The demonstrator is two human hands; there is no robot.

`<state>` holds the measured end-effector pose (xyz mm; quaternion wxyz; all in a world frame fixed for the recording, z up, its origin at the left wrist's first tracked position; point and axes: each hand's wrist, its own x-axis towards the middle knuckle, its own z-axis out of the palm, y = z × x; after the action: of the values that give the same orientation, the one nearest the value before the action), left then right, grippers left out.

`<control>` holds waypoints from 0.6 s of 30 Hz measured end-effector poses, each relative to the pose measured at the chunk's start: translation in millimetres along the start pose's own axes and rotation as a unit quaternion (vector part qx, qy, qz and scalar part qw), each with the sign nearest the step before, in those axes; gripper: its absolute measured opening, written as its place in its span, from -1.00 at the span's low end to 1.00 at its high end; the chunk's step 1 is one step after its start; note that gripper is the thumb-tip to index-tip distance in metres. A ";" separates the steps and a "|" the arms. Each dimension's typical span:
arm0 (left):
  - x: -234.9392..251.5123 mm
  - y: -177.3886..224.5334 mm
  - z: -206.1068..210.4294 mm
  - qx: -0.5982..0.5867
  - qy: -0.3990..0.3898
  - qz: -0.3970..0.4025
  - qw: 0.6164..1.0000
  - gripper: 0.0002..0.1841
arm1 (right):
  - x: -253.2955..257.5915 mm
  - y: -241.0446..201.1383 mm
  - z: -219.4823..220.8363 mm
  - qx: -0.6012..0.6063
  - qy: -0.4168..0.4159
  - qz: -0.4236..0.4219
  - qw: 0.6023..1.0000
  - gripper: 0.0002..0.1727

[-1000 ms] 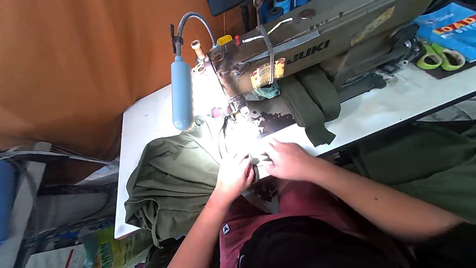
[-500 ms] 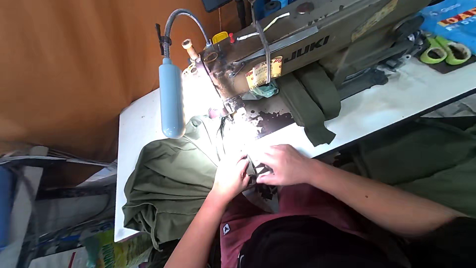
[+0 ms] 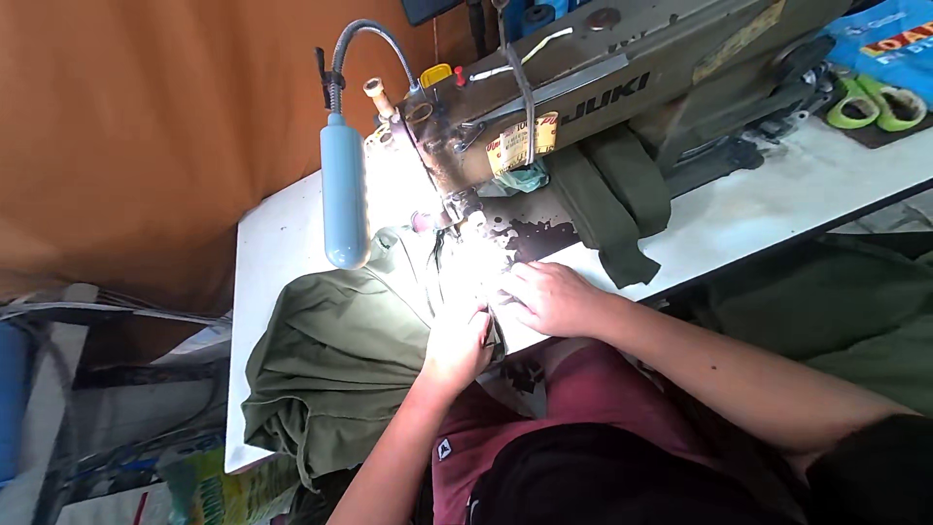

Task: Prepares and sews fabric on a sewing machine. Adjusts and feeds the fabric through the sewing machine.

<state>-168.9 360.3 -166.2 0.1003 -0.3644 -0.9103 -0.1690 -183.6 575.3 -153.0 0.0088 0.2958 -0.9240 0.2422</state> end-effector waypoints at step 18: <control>26.4 -10.8 -18.9 -0.158 -0.053 -0.116 0.979 -0.78 | 20.3 6.9 36.0 -0.007 0.159 -0.132 0.978 -0.76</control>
<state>-194.2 362.4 -143.2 -0.0272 -0.2761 -0.9123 -0.3011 -199.6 552.9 -184.5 0.1891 0.3728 -0.8653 0.2765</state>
